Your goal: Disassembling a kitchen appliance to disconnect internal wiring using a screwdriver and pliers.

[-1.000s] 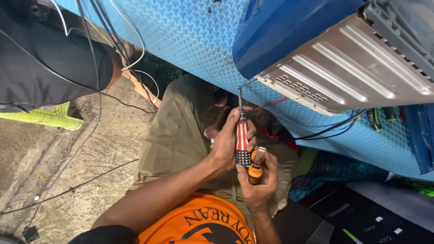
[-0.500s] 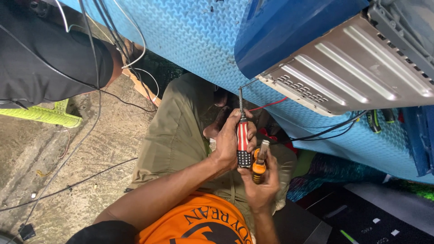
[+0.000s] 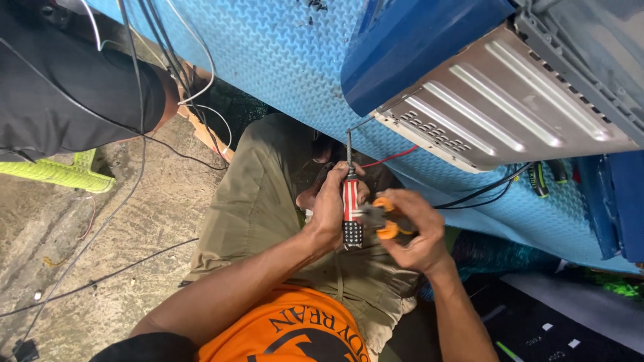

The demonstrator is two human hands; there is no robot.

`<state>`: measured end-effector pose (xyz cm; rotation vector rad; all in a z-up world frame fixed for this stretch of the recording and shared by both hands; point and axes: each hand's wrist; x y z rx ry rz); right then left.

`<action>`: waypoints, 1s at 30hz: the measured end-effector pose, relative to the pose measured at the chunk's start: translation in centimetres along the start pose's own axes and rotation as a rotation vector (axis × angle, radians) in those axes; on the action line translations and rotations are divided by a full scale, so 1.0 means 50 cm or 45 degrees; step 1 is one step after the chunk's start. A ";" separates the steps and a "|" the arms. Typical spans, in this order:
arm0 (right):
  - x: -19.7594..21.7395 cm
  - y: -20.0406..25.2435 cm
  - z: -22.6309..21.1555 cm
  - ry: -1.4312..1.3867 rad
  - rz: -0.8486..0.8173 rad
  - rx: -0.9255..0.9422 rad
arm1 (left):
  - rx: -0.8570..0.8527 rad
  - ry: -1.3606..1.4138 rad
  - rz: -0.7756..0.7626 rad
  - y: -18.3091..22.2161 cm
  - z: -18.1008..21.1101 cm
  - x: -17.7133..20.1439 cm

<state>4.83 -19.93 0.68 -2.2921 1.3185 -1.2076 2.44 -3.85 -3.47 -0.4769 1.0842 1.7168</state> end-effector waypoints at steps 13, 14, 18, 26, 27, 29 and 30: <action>0.005 -0.088 0.053 0.687 0.107 0.312 | 0.323 0.245 -0.027 0.032 0.023 -0.015; 0.009 -0.089 0.058 0.885 0.040 0.395 | 0.322 0.255 -0.006 0.030 0.022 -0.016; 0.005 -0.082 0.058 0.716 0.160 0.308 | 0.416 0.126 -0.043 0.014 0.020 -0.013; 0.004 -0.064 0.074 0.754 0.233 0.300 | 0.287 0.265 -0.009 0.023 0.014 -0.015; 0.009 -0.064 0.067 0.752 0.230 0.299 | 0.288 0.267 -0.006 0.022 0.010 -0.012; 0.017 -0.071 0.056 0.995 -0.102 0.270 | 0.299 0.304 -0.041 0.015 0.006 -0.009; 0.020 -0.080 0.046 0.999 -0.093 0.275 | 0.294 0.298 -0.049 0.010 0.010 -0.008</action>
Point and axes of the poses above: each hand's wrist, its own y-axis away from the middle knuckle, its own x-axis out of the back of the hand, z = x × y, and after that the axes turned 4 degrees about x, right-handed
